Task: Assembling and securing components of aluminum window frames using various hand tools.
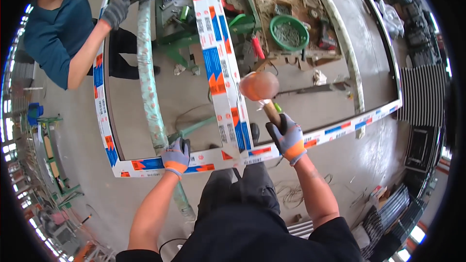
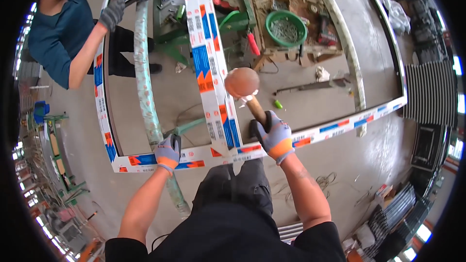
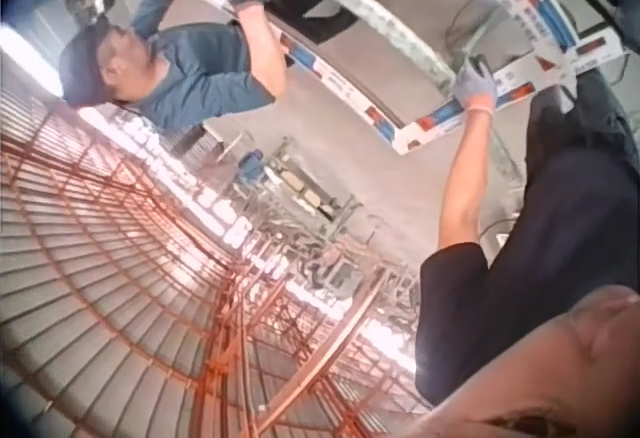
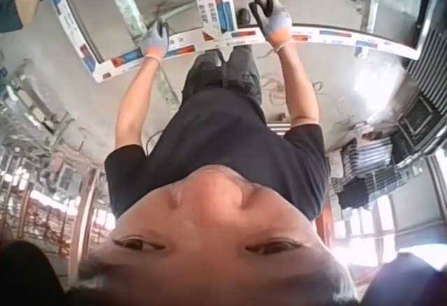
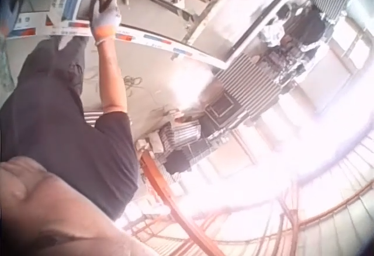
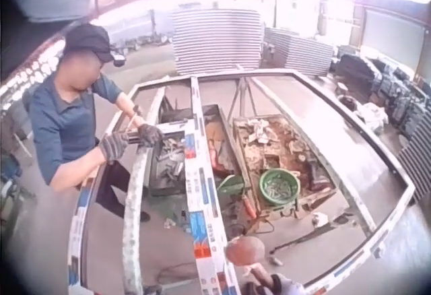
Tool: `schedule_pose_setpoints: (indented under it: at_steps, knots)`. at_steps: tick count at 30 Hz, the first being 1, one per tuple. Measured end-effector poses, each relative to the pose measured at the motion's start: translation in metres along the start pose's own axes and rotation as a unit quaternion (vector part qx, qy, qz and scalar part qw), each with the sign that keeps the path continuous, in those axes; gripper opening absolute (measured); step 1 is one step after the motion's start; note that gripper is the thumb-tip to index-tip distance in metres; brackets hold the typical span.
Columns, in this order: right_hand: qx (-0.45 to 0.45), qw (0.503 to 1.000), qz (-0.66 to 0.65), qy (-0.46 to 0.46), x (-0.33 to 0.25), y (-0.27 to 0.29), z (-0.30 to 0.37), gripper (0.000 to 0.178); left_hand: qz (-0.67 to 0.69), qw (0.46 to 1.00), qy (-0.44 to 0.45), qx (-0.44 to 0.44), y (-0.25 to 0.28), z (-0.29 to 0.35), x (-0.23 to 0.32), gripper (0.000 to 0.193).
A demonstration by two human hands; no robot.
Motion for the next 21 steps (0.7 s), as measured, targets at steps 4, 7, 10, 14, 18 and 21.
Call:
schedule_pose_setpoints:
  at_steps: [4, 7, 10, 14, 18, 21]
  knots:
    - [-0.041, 0.99, 0.082, 0.108, -0.06, -0.011, -0.081, 0.032, 0.017, 0.997, 0.069, -0.017, 0.006, -0.006, -0.01, 0.042]
    - [-0.047, 0.977, 0.146, 0.145, -0.086, -0.028, -0.153, 0.037, 0.001, 0.999, 0.047, 0.01, 0.014, -0.011, -0.006, 0.041]
    - [-0.076, 0.965, 0.206, 0.141, -0.115, -0.034, -0.211, 0.036, -0.025, 0.998, 0.054, -0.017, 0.014, -0.015, -0.008, 0.04]
    - [-0.037, 0.96, 0.209, 0.181, -0.173, -0.019, -0.291, 0.027, 0.003, 0.999, 0.005, 0.052, 0.033, -0.022, -0.003, 0.038]
    - [0.167, 0.933, 0.083, 0.307, -0.275, 0.041, -0.332, 0.024, 0.019, 0.999, 0.02, 0.022, 0.019, -0.036, -0.016, 0.037]
    - [0.108, 0.907, -0.183, 0.364, -0.304, 0.038, -0.326, 0.025, 0.02, 0.999, 0.017, 0.042, 0.014, -0.034, -0.02, 0.037]
Point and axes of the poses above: each hand's wrist, its own z-axis away from the middle knuckle, its own y-axis out of the back of the hand, x = y × z, the point moved 8 cm from there along -z, towards the middle knuckle
